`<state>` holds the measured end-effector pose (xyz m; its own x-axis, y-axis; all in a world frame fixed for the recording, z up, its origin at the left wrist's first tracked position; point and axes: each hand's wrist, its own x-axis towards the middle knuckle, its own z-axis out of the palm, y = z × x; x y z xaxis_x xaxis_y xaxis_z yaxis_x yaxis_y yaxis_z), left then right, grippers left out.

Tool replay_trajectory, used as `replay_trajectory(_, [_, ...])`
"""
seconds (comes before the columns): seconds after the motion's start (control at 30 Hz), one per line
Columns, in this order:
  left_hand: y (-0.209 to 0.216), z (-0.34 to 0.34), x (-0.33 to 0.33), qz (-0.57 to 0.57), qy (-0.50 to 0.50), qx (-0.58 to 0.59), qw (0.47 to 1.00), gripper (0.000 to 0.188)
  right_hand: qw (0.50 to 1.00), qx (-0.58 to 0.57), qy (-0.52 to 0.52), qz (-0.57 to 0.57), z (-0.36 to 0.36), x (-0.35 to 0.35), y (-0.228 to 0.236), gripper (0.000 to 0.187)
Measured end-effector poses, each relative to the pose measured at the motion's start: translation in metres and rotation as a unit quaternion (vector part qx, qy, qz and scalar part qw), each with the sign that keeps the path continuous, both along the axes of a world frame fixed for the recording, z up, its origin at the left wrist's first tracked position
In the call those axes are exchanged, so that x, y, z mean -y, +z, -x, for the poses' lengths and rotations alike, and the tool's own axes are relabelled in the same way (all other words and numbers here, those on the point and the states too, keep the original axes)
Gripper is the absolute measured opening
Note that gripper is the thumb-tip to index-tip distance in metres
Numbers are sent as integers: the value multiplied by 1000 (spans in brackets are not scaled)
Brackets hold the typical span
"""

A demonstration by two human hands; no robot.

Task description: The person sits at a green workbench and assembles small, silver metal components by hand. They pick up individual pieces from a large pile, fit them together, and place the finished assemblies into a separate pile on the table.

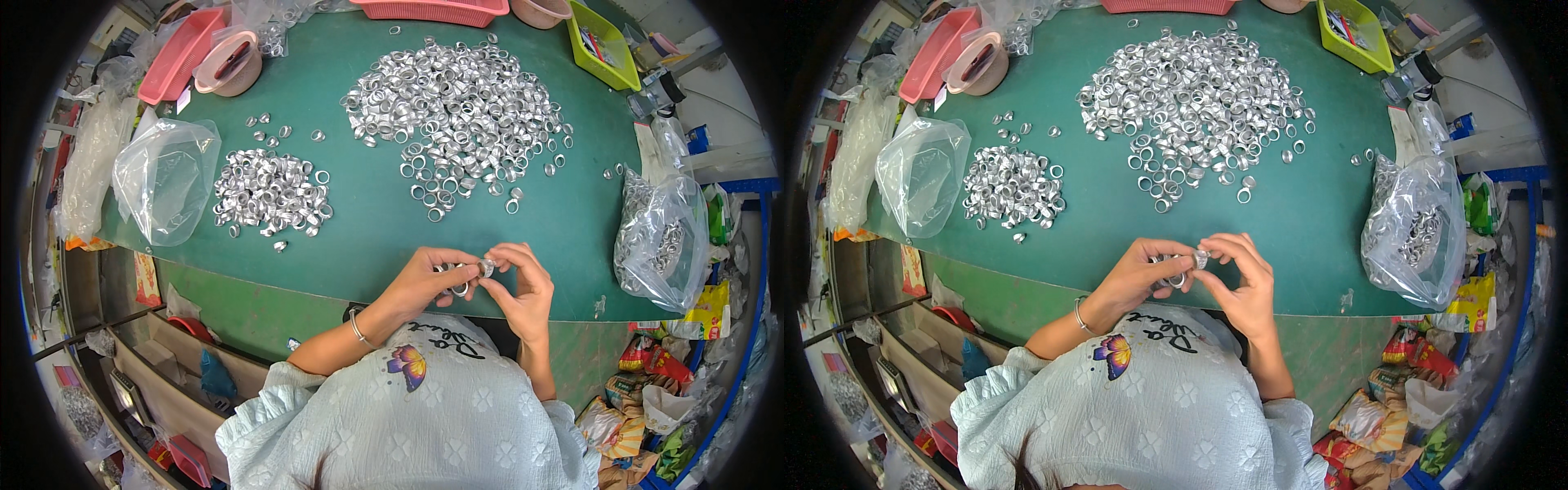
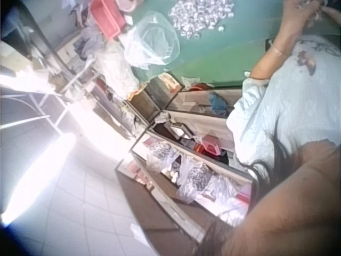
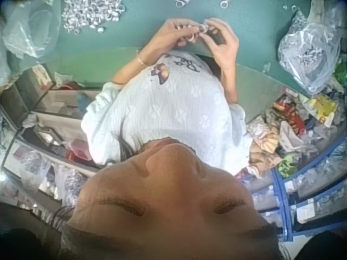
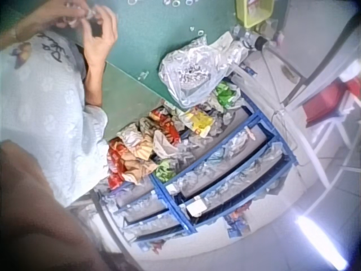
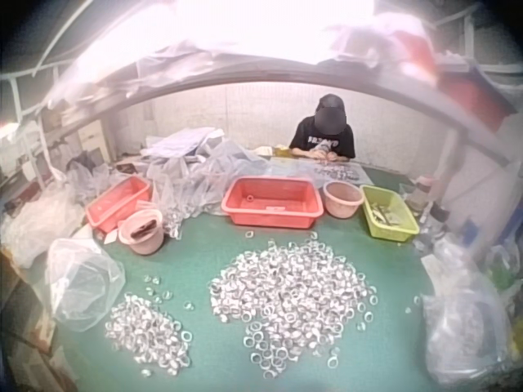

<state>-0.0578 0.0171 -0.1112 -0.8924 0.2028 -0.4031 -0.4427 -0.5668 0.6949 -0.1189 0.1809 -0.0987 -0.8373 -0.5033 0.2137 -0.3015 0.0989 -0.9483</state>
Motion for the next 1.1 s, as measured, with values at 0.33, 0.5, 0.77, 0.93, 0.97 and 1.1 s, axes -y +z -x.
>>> replay_trajectory(0.33, [0,-2,5,-82,1,-49,995,35,998,-64,-14,-16,-3,7,5,38])
replay_trajectory(0.5, [-4,-1,6,-77,-23,-45,996,38,1000,-24,5,-12,-5,8,8,39])
replay_trajectory(0.77, [-7,0,7,-234,-11,-20,972,35,952,-133,-195,-196,40,4,-31,26])
replay_trajectory(0.93, [-10,2,10,-251,-11,-8,968,35,922,-154,-187,-301,50,1,-72,27])
replay_trajectory(0.97, [-11,1,10,-250,-4,-11,968,34,920,-172,-192,-295,49,4,-69,27])
replay_trajectory(1.1, [-13,0,8,-260,20,-55,964,32,911,-228,-208,-274,48,12,-57,27])
